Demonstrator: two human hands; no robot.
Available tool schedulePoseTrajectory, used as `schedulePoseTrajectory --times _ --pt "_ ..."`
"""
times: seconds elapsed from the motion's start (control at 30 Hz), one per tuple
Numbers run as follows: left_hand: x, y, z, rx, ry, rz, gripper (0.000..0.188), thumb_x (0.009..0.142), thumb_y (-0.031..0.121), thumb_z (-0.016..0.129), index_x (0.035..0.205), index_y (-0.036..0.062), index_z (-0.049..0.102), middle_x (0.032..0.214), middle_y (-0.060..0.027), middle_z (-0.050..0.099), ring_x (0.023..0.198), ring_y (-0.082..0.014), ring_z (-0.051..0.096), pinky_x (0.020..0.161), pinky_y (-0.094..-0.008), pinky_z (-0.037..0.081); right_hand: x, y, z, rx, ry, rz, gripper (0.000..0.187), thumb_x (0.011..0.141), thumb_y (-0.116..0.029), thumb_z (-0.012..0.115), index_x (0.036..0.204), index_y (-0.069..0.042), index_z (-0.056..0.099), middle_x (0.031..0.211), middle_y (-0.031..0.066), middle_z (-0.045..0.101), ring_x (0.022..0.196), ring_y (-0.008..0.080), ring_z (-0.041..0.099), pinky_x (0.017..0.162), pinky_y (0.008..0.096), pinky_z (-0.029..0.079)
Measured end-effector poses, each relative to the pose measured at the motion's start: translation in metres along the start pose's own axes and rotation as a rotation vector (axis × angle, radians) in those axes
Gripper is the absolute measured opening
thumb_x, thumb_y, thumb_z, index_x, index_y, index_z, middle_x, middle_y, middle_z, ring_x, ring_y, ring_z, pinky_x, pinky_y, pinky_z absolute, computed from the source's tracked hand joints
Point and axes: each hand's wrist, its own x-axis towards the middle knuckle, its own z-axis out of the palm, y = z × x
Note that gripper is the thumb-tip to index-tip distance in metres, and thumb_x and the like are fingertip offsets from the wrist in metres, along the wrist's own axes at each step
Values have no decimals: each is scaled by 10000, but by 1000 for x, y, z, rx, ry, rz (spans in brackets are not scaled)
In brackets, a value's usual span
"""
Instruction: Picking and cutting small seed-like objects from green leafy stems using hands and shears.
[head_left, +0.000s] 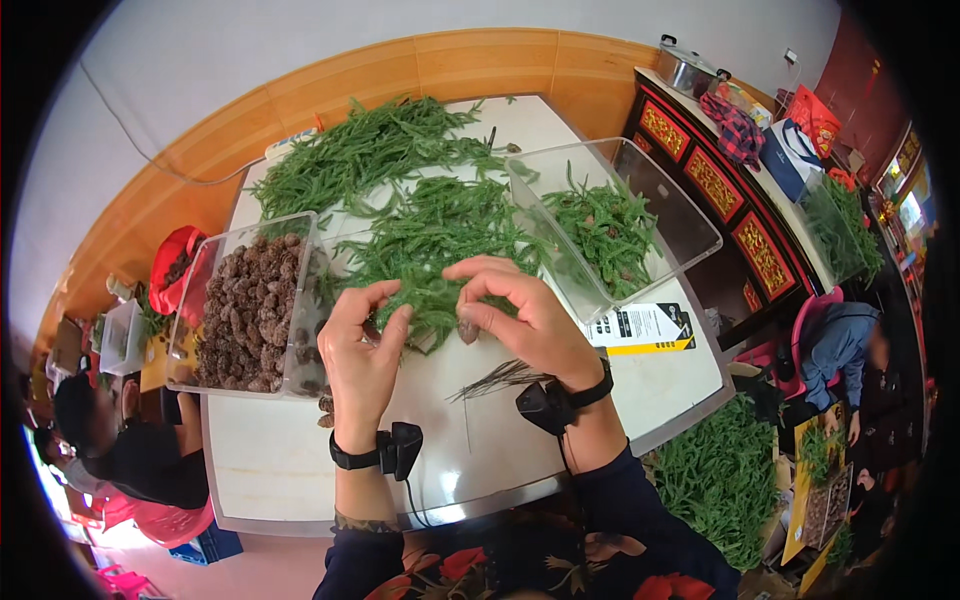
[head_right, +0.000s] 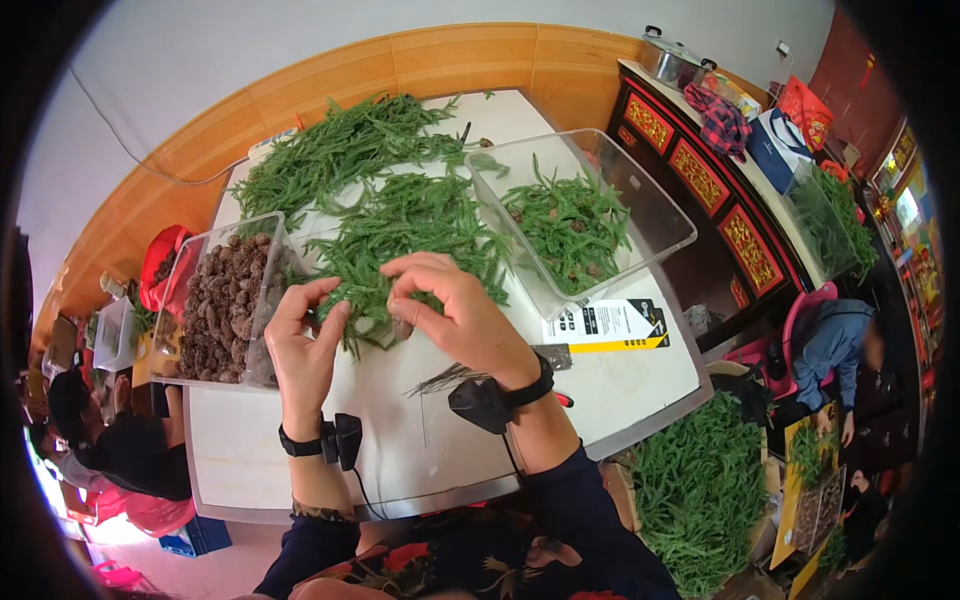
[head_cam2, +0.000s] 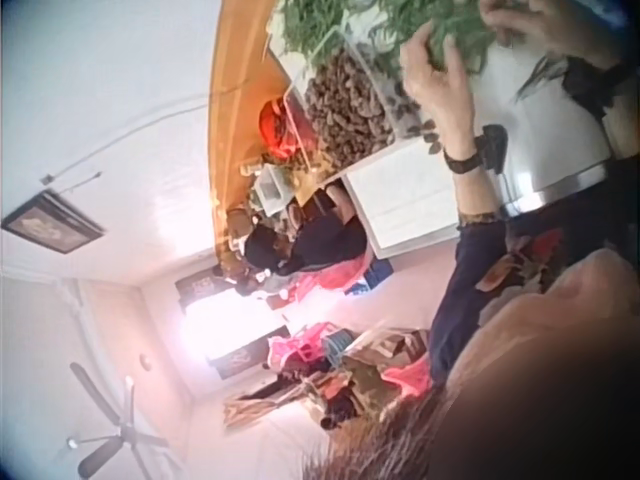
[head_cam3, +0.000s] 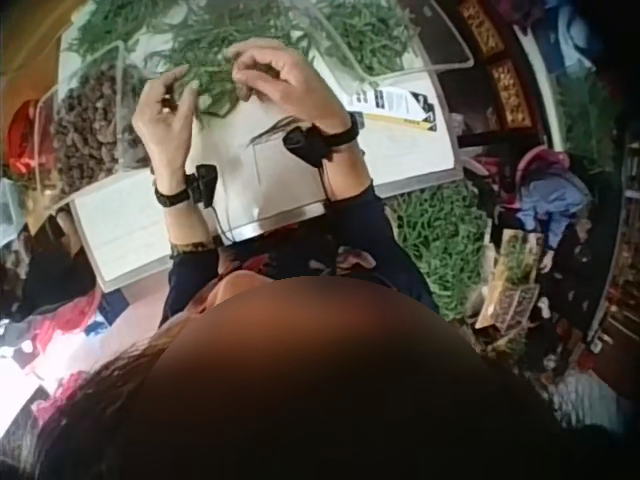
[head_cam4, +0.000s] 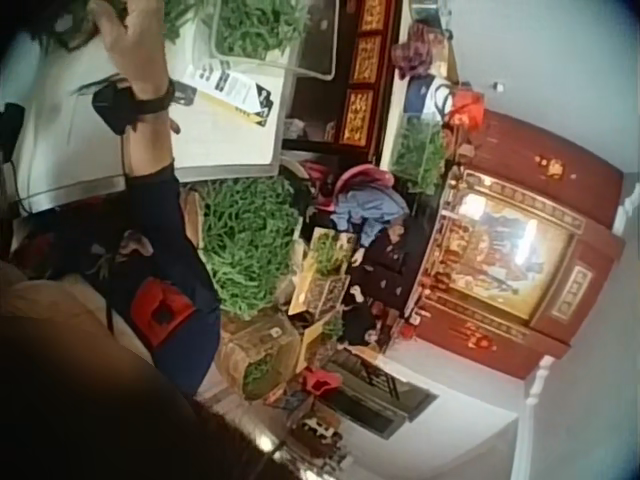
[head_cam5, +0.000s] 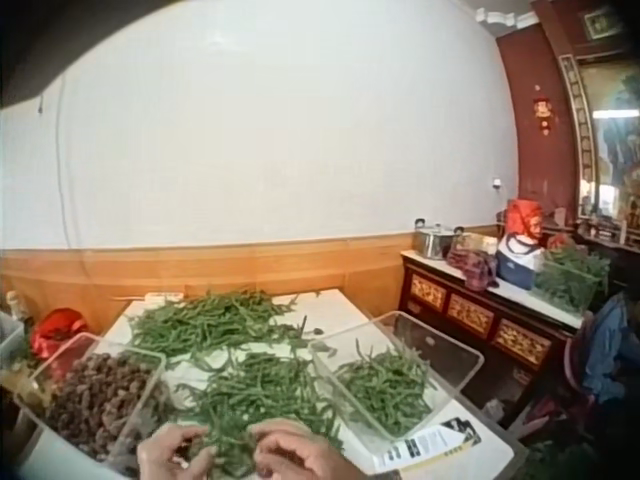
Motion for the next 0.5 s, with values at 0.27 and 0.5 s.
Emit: schedulePoseTrajectory --times 0.27,0.5 --pt "6 -9 5 145 222 184 190 791 -7 690 971 1 628 869 -41 592 753 -111 509 638 -237 407 7 -7 21 -30 183 -169 40 859 -51 652 856 -25 622 888 76 686 1021 251 623 897 353 442" --pt "-2 -8 13 -96 198 -9 175 803 5 698 960 3 620 827 -6 578 661 -61 433 583 -207 354 0 -6 41 -313 257 -123 60 829 -64 685 840 -51 628 805 48 653 824 239 615 749 338 424"
